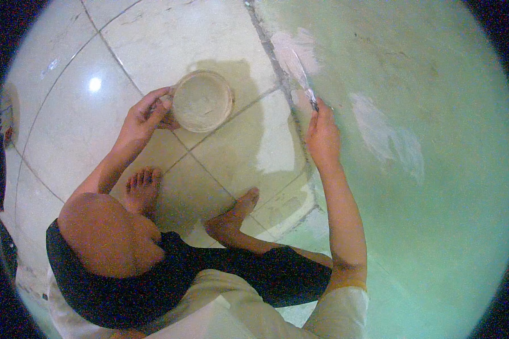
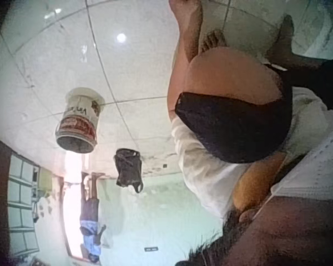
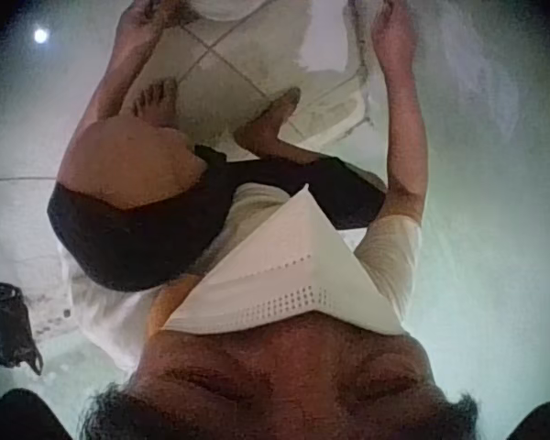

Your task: The person patches a crack in a wall by applying a white substance from a container onto the surface using a putty knife.

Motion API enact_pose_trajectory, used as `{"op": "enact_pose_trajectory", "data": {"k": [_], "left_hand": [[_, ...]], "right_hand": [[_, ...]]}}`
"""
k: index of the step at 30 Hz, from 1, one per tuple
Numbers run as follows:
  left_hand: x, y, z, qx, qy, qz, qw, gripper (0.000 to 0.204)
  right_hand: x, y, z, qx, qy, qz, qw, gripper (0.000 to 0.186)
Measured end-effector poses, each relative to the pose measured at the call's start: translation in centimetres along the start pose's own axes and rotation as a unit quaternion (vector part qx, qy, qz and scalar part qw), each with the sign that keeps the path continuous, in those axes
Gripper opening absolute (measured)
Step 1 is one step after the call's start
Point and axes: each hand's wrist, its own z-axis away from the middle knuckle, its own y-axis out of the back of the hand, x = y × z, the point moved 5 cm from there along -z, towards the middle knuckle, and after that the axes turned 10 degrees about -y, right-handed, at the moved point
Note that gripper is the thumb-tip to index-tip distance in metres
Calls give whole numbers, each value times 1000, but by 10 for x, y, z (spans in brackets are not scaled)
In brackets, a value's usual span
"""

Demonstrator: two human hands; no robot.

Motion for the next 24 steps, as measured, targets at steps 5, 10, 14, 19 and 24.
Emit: {"op": "enact_pose_trajectory", "data": {"k": [5,10,14,19,24], "left_hand": [[2,0,1,-10,-6,-17,1000,39],[0,0,1,-2,7,-14,1000,40],[2,-3,-3,-13,-3,-5,1000,41],[5,-6,-3,-9,0,-7,1000,42],[-3,-2,1,-5,13,0,1000,41]], "right_hand": [[47,25,43,65,41,10,997,33],[35,34,54,21,16,43,999,35],[-11,13,9,-6,35,66,997,38],[-12,12,-15,5,-3,7,1000,37],[40,56,39,81,39,43,995,33]]}}
